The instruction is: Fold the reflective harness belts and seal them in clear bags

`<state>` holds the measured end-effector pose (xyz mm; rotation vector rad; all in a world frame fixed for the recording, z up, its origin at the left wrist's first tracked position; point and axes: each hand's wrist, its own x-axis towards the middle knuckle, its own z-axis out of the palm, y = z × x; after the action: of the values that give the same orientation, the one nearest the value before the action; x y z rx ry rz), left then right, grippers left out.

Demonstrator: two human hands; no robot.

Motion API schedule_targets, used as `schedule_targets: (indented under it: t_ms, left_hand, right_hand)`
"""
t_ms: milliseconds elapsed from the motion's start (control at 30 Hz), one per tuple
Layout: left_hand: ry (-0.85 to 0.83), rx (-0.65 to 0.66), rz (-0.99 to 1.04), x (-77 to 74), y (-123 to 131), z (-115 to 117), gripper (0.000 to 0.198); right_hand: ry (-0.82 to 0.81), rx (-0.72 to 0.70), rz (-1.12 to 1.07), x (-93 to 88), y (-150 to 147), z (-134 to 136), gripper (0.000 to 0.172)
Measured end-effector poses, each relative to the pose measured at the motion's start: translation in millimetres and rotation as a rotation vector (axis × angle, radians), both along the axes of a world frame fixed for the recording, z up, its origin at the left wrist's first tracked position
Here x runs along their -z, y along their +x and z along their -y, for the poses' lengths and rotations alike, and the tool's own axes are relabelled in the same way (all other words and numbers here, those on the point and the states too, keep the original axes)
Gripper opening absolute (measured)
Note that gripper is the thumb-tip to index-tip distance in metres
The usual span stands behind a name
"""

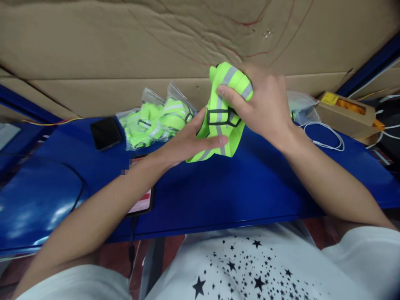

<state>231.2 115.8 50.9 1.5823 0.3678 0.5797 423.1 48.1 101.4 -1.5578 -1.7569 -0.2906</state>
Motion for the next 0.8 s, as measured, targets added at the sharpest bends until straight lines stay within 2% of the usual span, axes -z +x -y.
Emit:
schedule_targets:
  t_ms: [67,200,333,400,500,567,733,800]
  left_hand:
    - [0.010,-0.026,-0.048,-1.3,-1.2,1.9,0.078]
    - [-0.031,-0.062,-0.039,-2.1,-2.3,3.3,0.061]
    - [-0.046,-0.074,-0.011,-5.6,-3.1,7.9,0.060]
    - [-0.112,-0.046,-0.051,-7.8,-3.3,12.6,0.060]
    - [-0.207,-0.013,-0.111,-9.7,-3.2,20.1,0.058]
    - [-0.274,0.003,-0.121,-9.4,-2.9,24.6,0.056]
    - [-0.524,0.199,-0.008,-7.3,-0.3,37.9,0.047]
    - [-0.523,0.225,0.003,-9.7,-0.7,39.4,0.033]
  right_hand:
    - [-0.046,-0.046,-0.044,-4.3,-4.4,4.3,0.048]
    - [-0.160,-0.104,-0.144,-15.1,-13.2,11.8,0.038]
    - [-0.235,-0.161,-0.272,-20.8,-17.3,17.5,0.043]
    - [-0.214,-0.230,-0.328,-20.4,-16.9,19.1,0.046]
    - [-0.224,-0.411,-0.417,-17.3,-15.0,19.1,0.044]
    - [-0.225,-0.465,-0.441,-15.0,-15.1,18.4,0.043]
    - [-0.049,-0.230,-0.173,-13.9,-23.2,20.9,0.027]
    - [-0.039,-0.206,-0.149,-16.6,-25.7,24.5,0.028]
